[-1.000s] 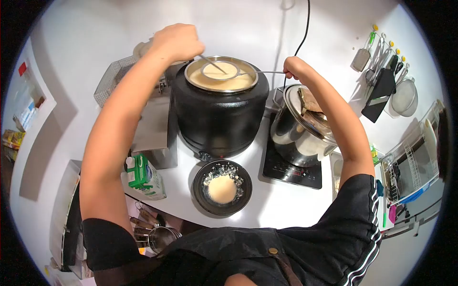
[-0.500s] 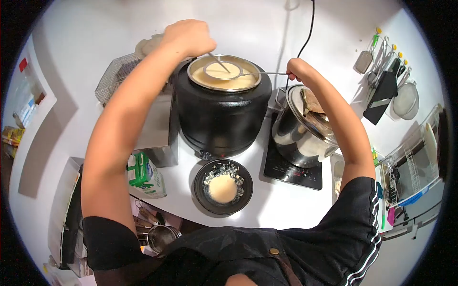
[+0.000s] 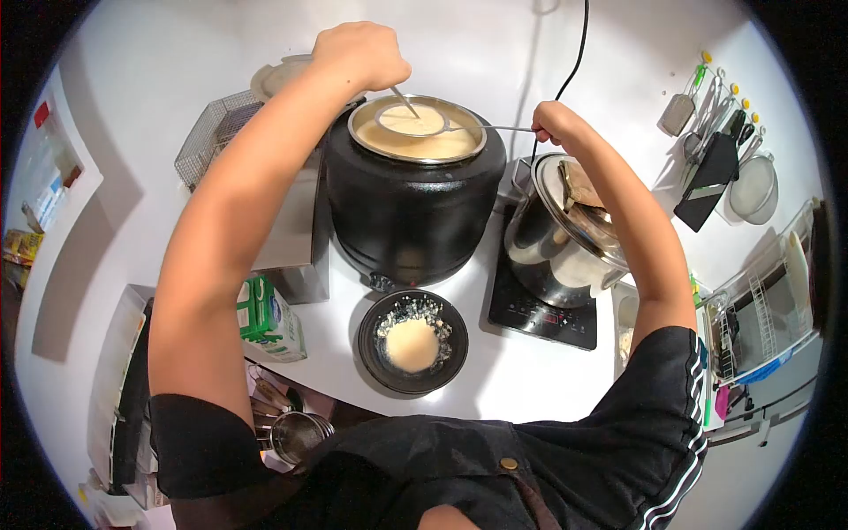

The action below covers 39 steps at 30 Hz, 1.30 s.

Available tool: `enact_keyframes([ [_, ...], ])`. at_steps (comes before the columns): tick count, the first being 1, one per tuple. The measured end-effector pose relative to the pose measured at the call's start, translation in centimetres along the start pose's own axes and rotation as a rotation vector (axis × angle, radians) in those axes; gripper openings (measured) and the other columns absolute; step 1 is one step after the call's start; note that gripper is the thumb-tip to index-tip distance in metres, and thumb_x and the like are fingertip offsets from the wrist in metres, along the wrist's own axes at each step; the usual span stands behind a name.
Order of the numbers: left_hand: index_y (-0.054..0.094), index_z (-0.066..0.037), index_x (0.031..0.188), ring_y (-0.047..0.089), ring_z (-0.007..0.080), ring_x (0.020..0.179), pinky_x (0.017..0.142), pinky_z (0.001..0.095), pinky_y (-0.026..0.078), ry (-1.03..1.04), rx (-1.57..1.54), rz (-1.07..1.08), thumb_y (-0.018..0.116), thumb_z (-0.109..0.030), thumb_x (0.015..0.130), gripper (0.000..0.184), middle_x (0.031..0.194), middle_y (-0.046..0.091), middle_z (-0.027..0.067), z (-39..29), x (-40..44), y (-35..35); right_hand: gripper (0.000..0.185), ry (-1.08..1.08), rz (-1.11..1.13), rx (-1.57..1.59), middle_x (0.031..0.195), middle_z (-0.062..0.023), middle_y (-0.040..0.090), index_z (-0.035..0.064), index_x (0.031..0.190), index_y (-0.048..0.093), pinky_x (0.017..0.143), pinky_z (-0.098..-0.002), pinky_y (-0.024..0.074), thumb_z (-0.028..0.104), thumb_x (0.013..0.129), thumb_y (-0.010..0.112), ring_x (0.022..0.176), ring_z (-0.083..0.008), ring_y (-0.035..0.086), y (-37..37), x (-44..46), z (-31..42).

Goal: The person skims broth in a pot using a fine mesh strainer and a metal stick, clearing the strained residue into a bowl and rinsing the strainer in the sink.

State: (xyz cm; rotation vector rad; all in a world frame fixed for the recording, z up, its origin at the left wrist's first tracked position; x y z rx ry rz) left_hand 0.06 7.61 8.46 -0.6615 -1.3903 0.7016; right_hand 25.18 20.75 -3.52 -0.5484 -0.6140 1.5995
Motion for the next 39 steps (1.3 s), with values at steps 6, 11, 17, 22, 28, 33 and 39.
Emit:
enact_keyframes([
  [6,0.066,-0.006,0.074,0.061,0.0320,0.078,0.068,0.0402,0.048,-0.043,0.017,0.314,0.051,-0.026,0.063,0.027,0.083,0.064,0.0157,1.8,-0.4,1.0,0.013,-0.031,-0.014,-0.033,0.044,-0.0042,0.038,0.0059,0.051,0.043,0.039,-0.0316,0.0188,0.008,0.064,0.041,0.039,-0.0130,0.026,-0.4,-0.4,0.3],
  [11,0.067,-0.009,0.085,0.061,0.0273,0.086,0.073,0.0386,0.047,-0.012,0.061,0.286,0.048,-0.024,0.063,0.032,0.088,0.064,0.0114,-0.4,-0.5,0.8,0.013,-0.019,0.027,-0.057,0.045,-0.0055,0.041,0.0037,0.053,0.047,0.039,-0.0324,0.0192,0.007,0.065,0.040,0.040,-0.0134,0.028,0.2,0.3,0.0],
  [17,0.068,-0.009,0.079,0.061,0.0267,0.084,0.071,0.0375,0.048,-0.045,0.086,0.265,0.048,-0.024,0.062,0.030,0.086,0.065,0.0113,1.2,0.0,0.6,0.014,-0.026,0.020,-0.027,0.050,-0.0063,0.045,0.0011,0.063,0.051,0.040,-0.0301,0.0228,0.011,0.067,0.041,0.043,-0.0130,0.031,-0.2,0.0,-0.1],
  [22,0.068,-0.009,0.076,0.061,0.0265,0.084,0.069,0.0375,0.048,0.019,0.032,0.420,0.049,-0.024,0.062,0.028,0.086,0.064,0.0112,0.0,-0.9,1.1,0.012,-0.015,0.024,-0.020,0.050,-0.0054,0.043,0.0016,0.064,0.050,0.039,-0.0278,0.0203,0.010,0.069,0.042,0.041,-0.0112,0.027,0.1,-1.1,0.5],
  [28,0.065,-0.005,0.063,0.062,0.0299,0.072,0.064,0.0415,0.048,0.030,0.039,-0.009,0.050,-0.024,0.059,0.025,0.070,0.063,0.0143,0.1,0.4,-0.6,0.011,-0.010,0.022,0.044,0.049,-0.0051,0.042,0.0016,0.063,0.047,0.038,-0.0269,0.0179,0.008,0.070,0.042,0.039,-0.0100,0.025,0.0,-0.6,0.1],
  [33,0.065,-0.004,0.064,0.061,0.0310,0.073,0.066,0.0407,0.048,0.000,-0.013,0.307,0.050,-0.025,0.060,0.026,0.072,0.063,0.0152,0.7,-0.8,-0.1,0.012,-0.014,0.019,-0.017,0.045,-0.0045,0.040,0.0050,0.056,0.043,0.038,-0.0278,0.0177,0.008,0.068,0.043,0.039,-0.0096,0.022,-0.5,-0.9,-0.2],
  [39,0.067,-0.009,0.070,0.061,0.0233,0.079,0.067,0.0363,0.047,-0.002,0.074,0.176,0.048,-0.023,0.062,0.025,0.076,0.065,0.0083,-1.1,0.3,0.5,0.013,0.068,-0.021,-0.048,0.045,-0.0035,0.040,0.0070,0.054,0.042,0.039,-0.0295,0.0175,0.009,0.067,0.042,0.039,-0.0100,0.021,-0.3,0.2,-1.3],
])
Point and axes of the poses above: each hand's wrist, its own x-axis towards the middle knuckle, its own y-axis out of the palm, z = x × y, the point moved 10 cm from there along x, towards the middle knuckle
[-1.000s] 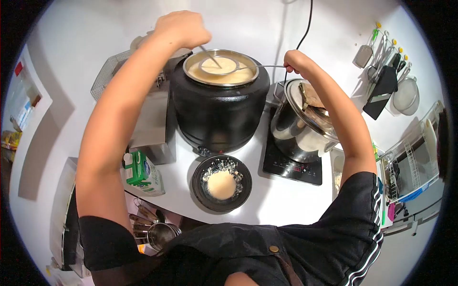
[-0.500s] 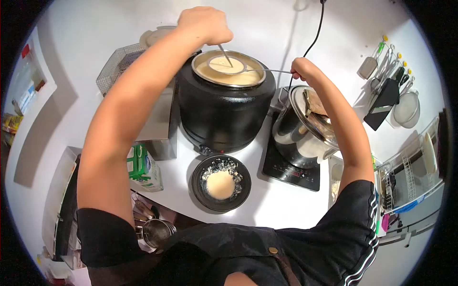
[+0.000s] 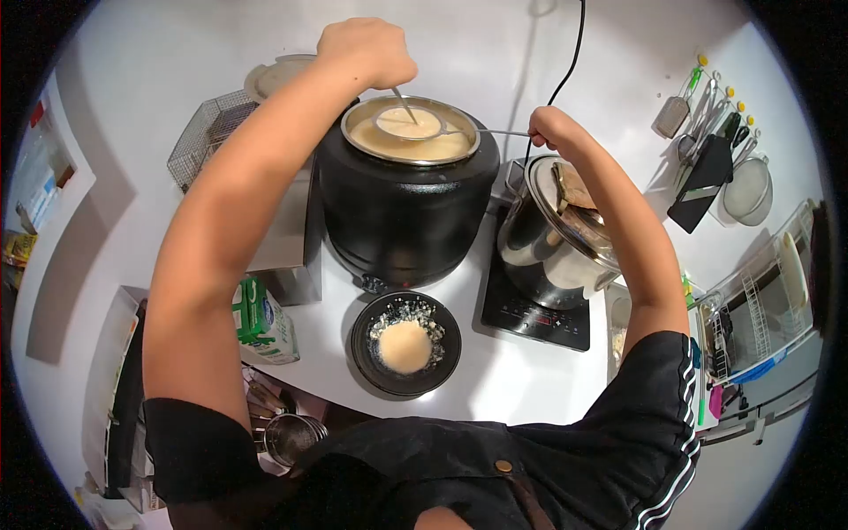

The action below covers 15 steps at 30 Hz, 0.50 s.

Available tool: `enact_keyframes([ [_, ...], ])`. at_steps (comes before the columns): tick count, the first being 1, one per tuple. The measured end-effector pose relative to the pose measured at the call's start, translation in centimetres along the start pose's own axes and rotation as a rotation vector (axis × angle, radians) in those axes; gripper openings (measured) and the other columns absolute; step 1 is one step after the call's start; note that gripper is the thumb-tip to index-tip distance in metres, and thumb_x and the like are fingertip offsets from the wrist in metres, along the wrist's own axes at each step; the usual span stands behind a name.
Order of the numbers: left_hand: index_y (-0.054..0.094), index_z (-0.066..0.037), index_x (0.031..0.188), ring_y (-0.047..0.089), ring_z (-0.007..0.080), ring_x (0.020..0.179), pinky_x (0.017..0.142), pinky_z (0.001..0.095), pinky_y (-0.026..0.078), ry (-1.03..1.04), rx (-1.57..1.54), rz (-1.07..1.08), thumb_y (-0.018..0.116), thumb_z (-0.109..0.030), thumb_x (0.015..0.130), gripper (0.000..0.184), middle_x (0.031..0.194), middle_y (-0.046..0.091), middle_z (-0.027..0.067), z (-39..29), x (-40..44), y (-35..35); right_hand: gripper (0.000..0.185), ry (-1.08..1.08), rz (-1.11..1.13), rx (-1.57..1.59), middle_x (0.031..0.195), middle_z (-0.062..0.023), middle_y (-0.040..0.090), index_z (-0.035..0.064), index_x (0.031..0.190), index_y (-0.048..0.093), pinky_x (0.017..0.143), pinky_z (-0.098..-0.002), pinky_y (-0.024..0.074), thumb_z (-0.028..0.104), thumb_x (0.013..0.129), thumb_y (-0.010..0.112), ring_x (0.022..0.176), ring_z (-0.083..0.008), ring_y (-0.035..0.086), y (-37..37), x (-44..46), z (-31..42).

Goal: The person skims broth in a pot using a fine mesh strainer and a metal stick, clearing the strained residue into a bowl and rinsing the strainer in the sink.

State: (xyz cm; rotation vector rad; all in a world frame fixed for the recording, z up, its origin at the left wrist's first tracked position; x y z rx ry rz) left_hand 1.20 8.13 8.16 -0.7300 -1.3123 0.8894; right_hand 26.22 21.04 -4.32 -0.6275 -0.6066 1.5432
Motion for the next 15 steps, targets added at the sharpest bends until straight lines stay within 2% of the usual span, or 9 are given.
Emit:
enact_keyframes([
  [4,0.065,-0.010,0.061,0.061,0.0234,0.073,0.065,0.0353,0.047,-0.023,0.016,-0.125,0.048,-0.022,0.059,0.021,0.070,0.064,0.0081,1.9,0.8,-0.9,0.011,-0.037,0.026,-0.015,0.046,-0.0049,0.040,0.0039,0.061,0.048,0.040,-0.0321,0.0194,0.010,0.063,0.039,0.042,-0.0127,0.027,-0.6,-0.7,0.4],
  [6,0.064,-0.010,0.057,0.061,0.0243,0.072,0.064,0.0358,0.047,-0.022,0.014,0.225,0.047,-0.021,0.058,0.021,0.071,0.064,0.0087,2.6,0.6,1.2,0.012,-0.039,0.003,-0.021,0.047,-0.0054,0.041,0.0033,0.061,0.048,0.040,-0.0320,0.0202,0.010,0.063,0.039,0.042,-0.0129,0.027,-0.9,-1.0,0.6],
  [7,0.064,-0.010,0.057,0.061,0.0243,0.072,0.064,0.0358,0.047,-0.021,0.016,0.227,0.047,-0.021,0.058,0.021,0.071,0.064,0.0087,2.5,0.5,1.3,0.012,-0.042,0.008,0.000,0.049,-0.0061,0.043,0.0023,0.062,0.049,0.040,-0.0316,0.0209,0.010,0.063,0.040,0.042,-0.0129,0.027,-1.0,-0.9,0.5],
  [9,0.064,-0.007,0.055,0.060,0.0299,0.069,0.061,0.0384,0.047,0.077,-0.120,0.174,0.049,-0.023,0.056,0.022,0.066,0.062,0.0135,0.9,0.1,0.7,0.013,-0.040,0.019,-0.023,0.049,-0.0061,0.043,0.0020,0.064,0.049,0.041,-0.0315,0.0213,0.010,0.064,0.040,0.042,-0.0128,0.026,-0.9,-1.0,0.6],
  [13,0.064,-0.007,0.055,0.060,0.0300,0.069,0.062,0.0383,0.047,0.073,-0.110,0.081,0.048,-0.022,0.057,0.022,0.067,0.063,0.0130,-0.8,0.4,0.4,0.012,-0.035,0.005,0.038,0.047,-0.0057,0.040,0.0019,0.064,0.049,0.041,-0.0314,0.0216,0.010,0.063,0.040,0.042,-0.0128,0.026,-0.5,-1.0,0.7],
  [15,0.064,-0.007,0.055,0.060,0.0300,0.069,0.062,0.0388,0.047,0.015,-0.060,-0.164,0.048,-0.022,0.057,0.022,0.067,0.063,0.0127,-0.5,1.1,-1.0,0.012,-0.047,0.005,0.038,0.047,-0.0057,0.040,0.0022,0.063,0.049,0.041,-0.0313,0.0214,0.010,0.063,0.041,0.042,-0.0128,0.026,-0.6,-1.0,0.8],
])
Point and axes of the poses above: each hand's wrist, its own x-axis towards the middle knuckle, its own y-axis out of the palm, z = x × y, the point moved 10 cm from there along x, towards the middle knuckle
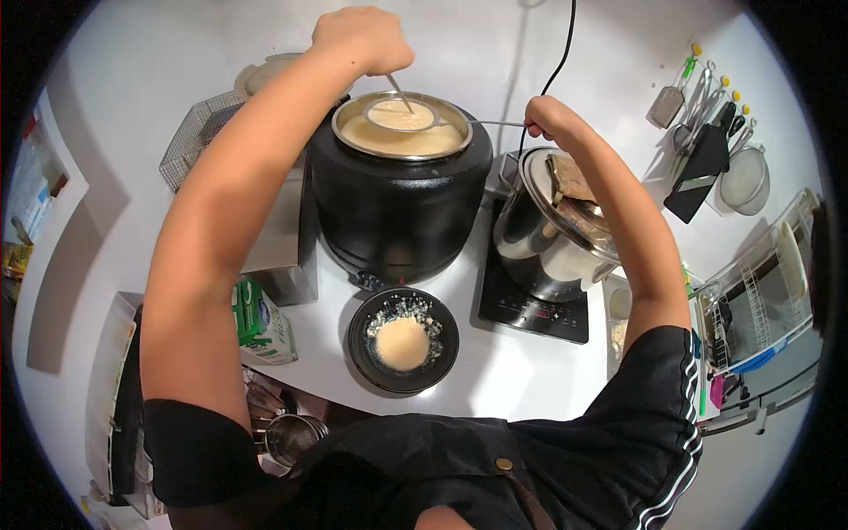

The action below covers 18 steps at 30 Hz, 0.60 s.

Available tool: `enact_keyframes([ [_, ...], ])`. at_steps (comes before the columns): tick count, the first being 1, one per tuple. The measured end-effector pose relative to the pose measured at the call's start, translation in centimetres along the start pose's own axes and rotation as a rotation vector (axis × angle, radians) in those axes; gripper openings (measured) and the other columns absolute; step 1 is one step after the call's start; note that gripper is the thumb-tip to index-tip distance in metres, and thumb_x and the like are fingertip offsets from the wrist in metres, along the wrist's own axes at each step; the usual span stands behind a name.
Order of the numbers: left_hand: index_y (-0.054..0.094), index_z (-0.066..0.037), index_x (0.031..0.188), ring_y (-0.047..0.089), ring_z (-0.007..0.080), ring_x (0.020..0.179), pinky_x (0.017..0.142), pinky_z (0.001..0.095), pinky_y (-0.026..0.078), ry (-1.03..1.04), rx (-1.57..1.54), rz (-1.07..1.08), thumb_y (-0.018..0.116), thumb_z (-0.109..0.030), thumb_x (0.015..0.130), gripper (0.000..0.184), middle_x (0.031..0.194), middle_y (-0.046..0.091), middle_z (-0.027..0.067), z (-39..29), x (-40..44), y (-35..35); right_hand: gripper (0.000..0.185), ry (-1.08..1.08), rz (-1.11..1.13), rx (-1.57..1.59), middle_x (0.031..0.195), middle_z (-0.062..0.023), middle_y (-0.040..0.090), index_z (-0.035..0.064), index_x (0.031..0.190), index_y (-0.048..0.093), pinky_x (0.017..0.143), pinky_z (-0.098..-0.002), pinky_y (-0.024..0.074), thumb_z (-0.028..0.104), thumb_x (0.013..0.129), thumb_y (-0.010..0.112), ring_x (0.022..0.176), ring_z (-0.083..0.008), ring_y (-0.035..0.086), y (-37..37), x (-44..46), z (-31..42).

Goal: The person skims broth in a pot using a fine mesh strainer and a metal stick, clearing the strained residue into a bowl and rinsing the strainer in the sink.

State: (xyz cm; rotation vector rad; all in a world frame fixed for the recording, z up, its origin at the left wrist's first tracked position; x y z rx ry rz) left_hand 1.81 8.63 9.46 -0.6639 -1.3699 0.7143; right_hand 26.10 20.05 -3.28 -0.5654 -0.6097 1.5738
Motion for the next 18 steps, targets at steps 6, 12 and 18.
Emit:
enact_keyframes([
  [6,0.064,-0.006,0.056,0.061,0.0294,0.069,0.062,0.0401,0.047,-0.004,-0.033,0.319,0.047,-0.022,0.058,0.023,0.064,0.062,0.0123,1.8,-0.1,1.6,0.011,0.036,0.021,-0.100,0.047,-0.0046,0.040,0.0027,0.063,0.049,0.040,-0.0316,0.0200,0.010,0.063,0.041,0.042,-0.0122,0.026,-0.9,0.4,-0.6],
  [12,0.066,-0.004,0.085,0.061,0.0293,0.086,0.074,0.0362,0.048,-0.003,0.047,0.253,0.052,-0.027,0.066,0.033,0.089,0.062,0.0198,-0.9,-0.5,-0.8,0.009,0.009,0.020,-0.030,0.046,-0.0043,0.040,0.0032,0.061,0.048,0.039,-0.0316,0.0187,0.008,0.062,0.040,0.042,-0.0117,0.025,0.1,-0.2,0.2],
  [18,0.063,-0.009,0.051,0.061,0.0283,0.065,0.062,0.0395,0.047,-0.011,0.058,0.293,0.048,-0.023,0.057,0.022,0.061,0.061,0.0120,1.9,0.2,0.8,0.009,-0.005,0.013,0.004,0.047,-0.0050,0.040,0.0029,0.061,0.047,0.041,-0.0301,0.0203,0.007,0.063,0.039,0.042,-0.0115,0.025,-0.5,-1.2,0.7],
])
Point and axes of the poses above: each hand's wrist, its own x-axis towards the middle knuckle, its own y-axis out of the palm, z = x × y, the point moved 10 cm from there along x, towards the middle knuckle
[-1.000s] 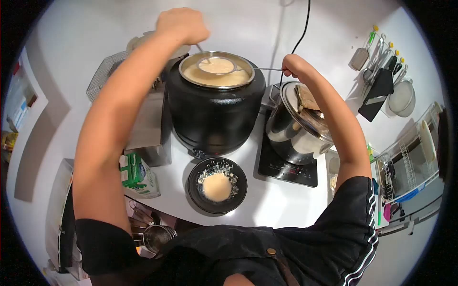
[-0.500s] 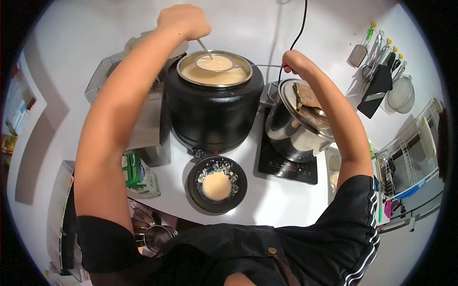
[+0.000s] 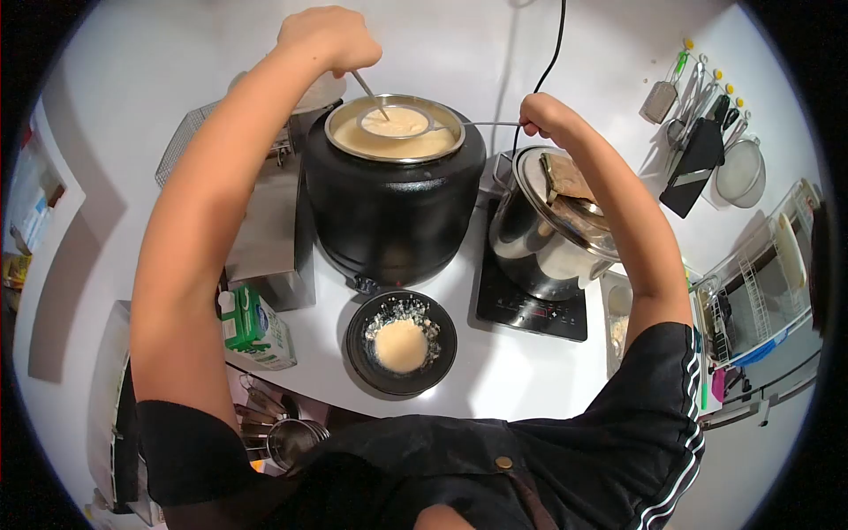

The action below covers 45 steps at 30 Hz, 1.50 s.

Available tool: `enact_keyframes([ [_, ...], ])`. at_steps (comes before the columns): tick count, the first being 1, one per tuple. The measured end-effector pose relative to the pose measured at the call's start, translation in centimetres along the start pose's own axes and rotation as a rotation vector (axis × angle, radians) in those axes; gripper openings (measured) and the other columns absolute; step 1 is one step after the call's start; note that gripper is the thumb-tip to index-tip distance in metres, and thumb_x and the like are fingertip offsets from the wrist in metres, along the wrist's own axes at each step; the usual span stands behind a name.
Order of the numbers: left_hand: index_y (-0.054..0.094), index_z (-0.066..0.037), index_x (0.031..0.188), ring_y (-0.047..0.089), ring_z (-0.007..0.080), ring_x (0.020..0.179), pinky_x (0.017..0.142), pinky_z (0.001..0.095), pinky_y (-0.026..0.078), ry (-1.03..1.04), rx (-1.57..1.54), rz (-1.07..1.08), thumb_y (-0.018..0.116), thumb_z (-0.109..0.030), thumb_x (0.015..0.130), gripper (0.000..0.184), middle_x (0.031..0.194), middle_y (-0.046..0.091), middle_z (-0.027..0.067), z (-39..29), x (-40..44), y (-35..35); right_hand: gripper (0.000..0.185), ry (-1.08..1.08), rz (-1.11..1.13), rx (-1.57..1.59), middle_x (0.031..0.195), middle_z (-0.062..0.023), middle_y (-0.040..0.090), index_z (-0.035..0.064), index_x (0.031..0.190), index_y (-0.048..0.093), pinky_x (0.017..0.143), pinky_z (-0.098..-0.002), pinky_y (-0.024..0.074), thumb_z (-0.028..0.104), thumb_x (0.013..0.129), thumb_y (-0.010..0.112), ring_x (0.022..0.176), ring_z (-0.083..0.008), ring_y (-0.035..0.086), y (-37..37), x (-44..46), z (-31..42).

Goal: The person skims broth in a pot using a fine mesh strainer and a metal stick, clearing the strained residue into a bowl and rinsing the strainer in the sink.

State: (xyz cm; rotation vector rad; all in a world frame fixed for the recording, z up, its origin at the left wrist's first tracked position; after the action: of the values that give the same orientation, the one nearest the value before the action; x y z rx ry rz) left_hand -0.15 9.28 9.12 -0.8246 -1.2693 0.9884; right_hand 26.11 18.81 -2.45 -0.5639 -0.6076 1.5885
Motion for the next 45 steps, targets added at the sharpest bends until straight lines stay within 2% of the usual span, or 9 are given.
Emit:
enact_keyframes([
  [6,0.063,-0.009,0.052,0.061,0.0300,0.067,0.062,0.0402,0.047,0.023,-0.061,-0.318,0.048,-0.022,0.056,0.021,0.063,0.062,0.0124,-1.7,-0.5,-1.4,0.009,0.032,-0.005,-0.015,0.047,-0.0051,0.040,0.0034,0.060,0.047,0.041,-0.0302,0.0207,0.007,0.063,0.039,0.042,-0.0118,0.026,0.4,0.3,-0.2],
  [16,0.062,-0.009,0.051,0.061,0.0263,0.065,0.061,0.0392,0.047,0.052,-0.013,-0.060,0.048,-0.022,0.055,0.020,0.059,0.061,0.0104,-2.4,-1.4,-1.3,0.011,0.033,0.020,-0.081,0.046,-0.0033,0.039,0.0064,0.055,0.043,0.039,-0.0302,0.0172,0.009,0.065,0.042,0.041,-0.0105,0.023,0.2,0.7,-1.0],
  [19,0.066,-0.003,0.084,0.061,0.0298,0.086,0.072,0.0363,0.048,-0.059,0.031,-0.023,0.052,-0.026,0.066,0.033,0.088,0.062,0.0194,-1.0,-1.0,-1.5,0.012,0.039,0.011,-0.107,0.047,-0.0026,0.040,0.0073,0.057,0.043,0.039,-0.0288,0.0165,0.009,0.069,0.043,0.040,-0.0089,0.022,0.0,0.4,-0.7],
  [21,0.062,-0.009,0.050,0.061,0.0242,0.061,0.060,0.0390,0.047,-0.022,0.018,-0.074,0.048,-0.023,0.054,0.020,0.055,0.060,0.0083,0.0,-0.4,-0.8,0.013,0.041,-0.007,-0.127,0.047,-0.0025,0.040,0.0077,0.056,0.042,0.039,-0.0288,0.0167,0.009,0.068,0.043,0.040,-0.0089,0.022,-0.4,0.2,-1.0],
  [25,0.062,-0.010,0.050,0.060,0.0240,0.060,0.059,0.0383,0.047,0.063,-0.009,0.034,0.048,-0.024,0.055,0.020,0.055,0.060,0.0080,-2.0,-1.0,-0.2,0.013,0.016,0.003,-0.101,0.046,-0.0023,0.039,0.0080,0.054,0.041,0.039,-0.0286,0.0162,0.008,0.066,0.042,0.040,-0.0090,0.022,-0.1,0.6,-1.1],
  [27,0.066,-0.003,0.084,0.061,0.0294,0.085,0.072,0.0364,0.048,-0.041,-0.010,-0.006,0.052,-0.026,0.066,0.032,0.089,0.063,0.0175,-2.1,-1.7,-1.8,0.013,0.018,-0.004,-0.080,0.045,-0.0022,0.038,0.0081,0.053,0.040,0.039,-0.0288,0.0159,0.007,0.066,0.042,0.040,-0.0091,0.022,0.2,0.5,-0.7],
  [30,0.066,-0.003,0.085,0.061,0.0288,0.084,0.072,0.0365,0.048,-0.097,0.012,-0.061,0.052,-0.026,0.066,0.032,0.090,0.063,0.0168,-0.8,-1.0,-1.9,0.015,0.013,0.000,-0.035,0.044,-0.0022,0.038,0.0086,0.050,0.039,0.039,-0.0289,0.0153,0.007,0.064,0.042,0.040,-0.0092,0.021,-0.1,-0.6,0.0],
  [33,0.063,-0.010,0.051,0.060,0.0250,0.060,0.059,0.0381,0.047,-0.023,0.004,-0.073,0.049,-0.024,0.055,0.020,0.054,0.059,0.0090,0.6,0.1,-0.1,0.017,-0.002,-0.055,-0.022,0.044,-0.0020,0.037,0.0097,0.048,0.036,0.039,-0.0287,0.0147,0.007,0.064,0.042,0.040,-0.0088,0.020,-0.9,-1.0,-0.1],
  [45,0.063,-0.009,0.052,0.060,0.0263,0.063,0.059,0.0365,0.047,-0.021,-0.076,-0.024,0.049,-0.023,0.054,0.020,0.059,0.061,0.0102,0.9,-0.1,0.2,0.015,0.011,-0.043,-0.046,0.043,-0.0011,0.035,0.0106,0.049,0.037,0.039,-0.0291,0.0137,0.007,0.064,0.040,0.040,-0.0088,0.020,-1.0,-0.5,-0.4],
])
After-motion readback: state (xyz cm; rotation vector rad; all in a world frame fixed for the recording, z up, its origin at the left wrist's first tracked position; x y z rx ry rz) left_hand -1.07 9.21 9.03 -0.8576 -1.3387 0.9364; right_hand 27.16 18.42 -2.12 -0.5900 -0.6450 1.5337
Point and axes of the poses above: each hand's wrist, its own x-axis towards the middle knuckle, its own y-axis out of the palm, z = x × y, the point moved 10 cm from there along x, towards the middle knuckle
